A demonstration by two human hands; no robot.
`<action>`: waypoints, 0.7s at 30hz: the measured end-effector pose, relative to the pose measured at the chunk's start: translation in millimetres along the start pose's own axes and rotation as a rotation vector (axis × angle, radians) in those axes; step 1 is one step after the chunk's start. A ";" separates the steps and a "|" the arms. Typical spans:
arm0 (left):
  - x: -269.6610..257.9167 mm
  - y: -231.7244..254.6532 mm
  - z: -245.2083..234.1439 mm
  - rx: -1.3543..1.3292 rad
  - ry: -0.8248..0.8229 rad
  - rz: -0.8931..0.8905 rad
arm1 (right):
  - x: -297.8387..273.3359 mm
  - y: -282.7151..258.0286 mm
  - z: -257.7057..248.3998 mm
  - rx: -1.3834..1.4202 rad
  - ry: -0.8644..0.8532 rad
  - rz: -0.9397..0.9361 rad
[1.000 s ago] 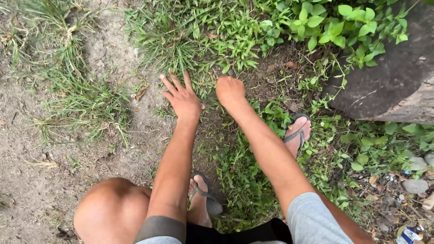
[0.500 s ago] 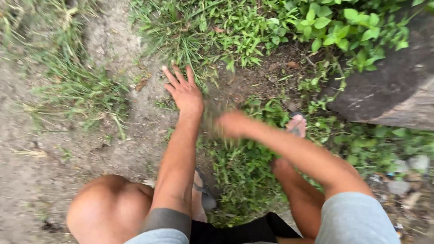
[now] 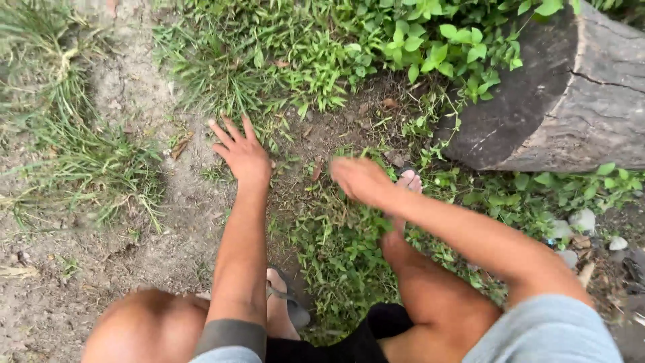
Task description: Manually pulling weeds and grass from the ground around a wooden log.
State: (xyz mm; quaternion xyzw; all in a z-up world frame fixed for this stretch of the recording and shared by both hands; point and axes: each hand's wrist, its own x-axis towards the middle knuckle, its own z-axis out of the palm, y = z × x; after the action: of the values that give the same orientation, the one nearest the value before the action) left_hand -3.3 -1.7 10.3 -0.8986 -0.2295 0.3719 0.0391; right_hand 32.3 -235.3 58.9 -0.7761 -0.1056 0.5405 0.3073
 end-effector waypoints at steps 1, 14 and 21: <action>-1.1 -0.6 -6.8 0.003 0.002 -0.006 | 14.7 -9.6 -7.3 0.001 -0.002 -0.007; 11.0 2.0 6.1 -0.008 -0.101 -0.003 | 154.8 46.6 -29.0 -1.506 0.676 -0.447; 14.0 0.4 8.1 -0.005 -0.089 0.010 | 199.6 55.8 -47.4 -1.274 0.259 -0.181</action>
State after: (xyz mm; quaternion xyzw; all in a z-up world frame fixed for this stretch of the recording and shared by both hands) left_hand 0.0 3.3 -4.7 -0.8823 -0.2275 0.4113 0.0248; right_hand 144.2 -197.6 -117.8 -0.8531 -0.4320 0.2462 -0.1582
